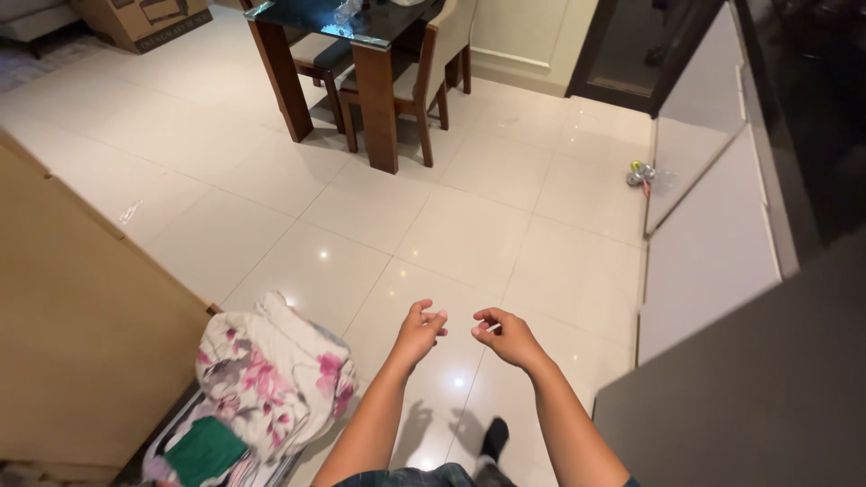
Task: Clearing items from a dining table and storing leftover food in the refrigerator
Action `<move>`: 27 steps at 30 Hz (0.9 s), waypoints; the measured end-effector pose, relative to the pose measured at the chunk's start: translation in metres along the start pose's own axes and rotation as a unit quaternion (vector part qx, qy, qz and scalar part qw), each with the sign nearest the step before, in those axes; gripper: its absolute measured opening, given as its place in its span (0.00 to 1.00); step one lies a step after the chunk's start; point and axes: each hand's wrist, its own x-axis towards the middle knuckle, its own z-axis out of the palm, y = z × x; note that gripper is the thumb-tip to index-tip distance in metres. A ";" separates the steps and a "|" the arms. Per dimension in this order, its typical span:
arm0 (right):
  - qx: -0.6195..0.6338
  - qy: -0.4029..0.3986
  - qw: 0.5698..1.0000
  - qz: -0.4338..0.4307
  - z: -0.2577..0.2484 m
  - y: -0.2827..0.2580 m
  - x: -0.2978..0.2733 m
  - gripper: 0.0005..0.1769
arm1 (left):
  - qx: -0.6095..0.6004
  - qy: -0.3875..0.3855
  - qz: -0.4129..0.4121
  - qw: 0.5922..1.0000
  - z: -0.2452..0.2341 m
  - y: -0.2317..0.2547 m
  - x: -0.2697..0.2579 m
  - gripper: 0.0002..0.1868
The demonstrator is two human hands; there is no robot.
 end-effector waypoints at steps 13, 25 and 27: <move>-0.046 -0.040 0.996 -0.070 -0.153 -0.044 0.349 0.22 | -0.023 0.082 -0.017 0.996 0.024 0.109 0.324 0.42; -0.058 -0.067 0.994 -0.068 -0.222 -0.119 0.683 0.29 | 0.110 0.098 -0.022 0.989 -0.034 0.177 0.671 0.32; -0.068 -0.082 0.992 -0.062 -0.242 -0.150 0.724 0.29 | 0.095 0.093 -0.012 0.991 -0.038 0.218 0.714 0.31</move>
